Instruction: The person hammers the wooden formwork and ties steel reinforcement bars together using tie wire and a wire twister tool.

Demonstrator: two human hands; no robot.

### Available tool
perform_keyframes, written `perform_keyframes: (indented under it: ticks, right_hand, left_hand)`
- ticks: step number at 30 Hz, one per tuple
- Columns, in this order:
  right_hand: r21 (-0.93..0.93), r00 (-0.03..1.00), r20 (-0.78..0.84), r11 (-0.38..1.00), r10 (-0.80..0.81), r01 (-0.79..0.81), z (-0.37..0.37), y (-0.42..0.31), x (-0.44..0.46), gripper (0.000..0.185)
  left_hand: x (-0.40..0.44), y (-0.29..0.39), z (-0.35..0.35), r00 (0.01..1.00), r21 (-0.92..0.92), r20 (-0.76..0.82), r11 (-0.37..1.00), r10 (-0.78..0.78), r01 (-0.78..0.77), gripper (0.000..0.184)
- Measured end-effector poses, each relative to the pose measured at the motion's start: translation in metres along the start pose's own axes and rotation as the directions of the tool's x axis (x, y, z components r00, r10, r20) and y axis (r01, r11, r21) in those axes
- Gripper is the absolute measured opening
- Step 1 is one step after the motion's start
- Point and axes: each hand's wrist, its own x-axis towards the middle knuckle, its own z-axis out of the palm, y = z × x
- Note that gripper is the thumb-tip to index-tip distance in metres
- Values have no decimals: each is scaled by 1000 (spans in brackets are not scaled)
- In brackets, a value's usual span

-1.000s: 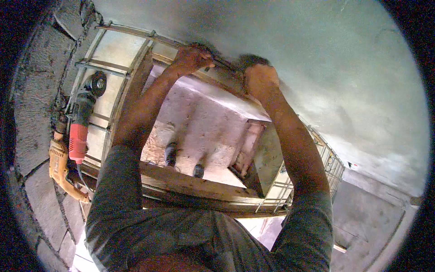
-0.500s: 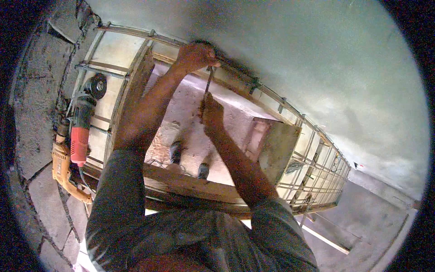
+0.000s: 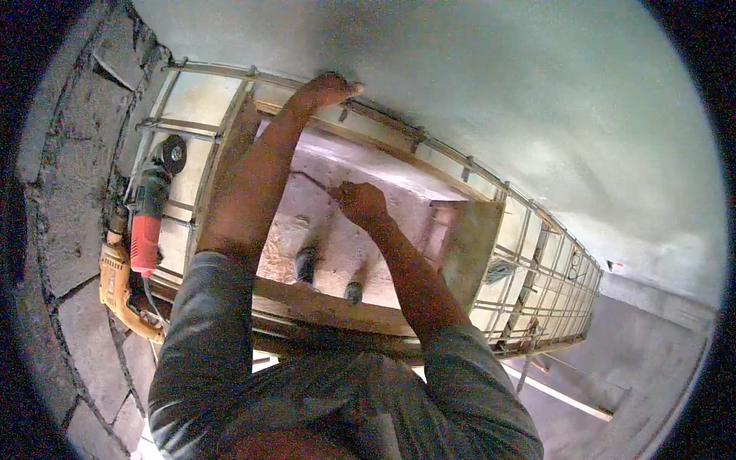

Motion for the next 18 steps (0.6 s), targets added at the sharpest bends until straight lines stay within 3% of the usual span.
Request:
perform_keyframes:
  ticks: [2,3,4,5,6,8,9,11,12,14,16,18]
  right_hand:
    - [82,961,233,988,-148,133,-30,6,-25,35]
    - [62,969,219,993,-110,99,-29,15,-41,35]
    - [164,973,169,978,-156,128,-21,30,-64,31]
    - [251,978,107,957,-178,147,-18,47,-89,28]
    - [252,983,97,959,-156,127,-23,59,-114,26]
    - [477,942,270,821,201,-312,-68,56,-162,28]
    - [464,931,249,811,267,-357,-80,64,-187,28]
    - [719,753,398,332,524,-611,-96,75,-231,30]
    - [725,743,390,316,544,-612,-100,84,-254,30]
    - [791,570,233,187,788,-582,-109,102,-295,30]
    - [959,449,89,45,889,-279,-122,116,-324,31]
    - [949,382,-204,278,901,-149,-104,172,-359,30]
  left_hand:
    - [-2,2,7,986,303,-166,953,25,27,60]
    - [-7,6,11,978,435,-177,900,110,-22,62]
    - [-16,11,16,962,553,-170,829,212,-85,63]
    - [-8,-4,34,944,389,-281,920,173,-53,66]
    - [15,-19,37,973,483,-203,876,110,1,73]
    - [8,-6,27,991,497,-94,867,97,-38,63]
    - [3,1,21,995,501,-39,863,90,-59,58]
    - [-13,2,25,972,350,-70,918,223,-185,46]
    - [-13,3,31,969,378,-78,907,233,-188,46]
    - [-21,7,36,947,498,-159,851,280,-168,48]
    - [-22,2,42,921,590,-222,796,320,-135,50]
    - [-13,-24,55,841,719,-310,688,443,-98,54]
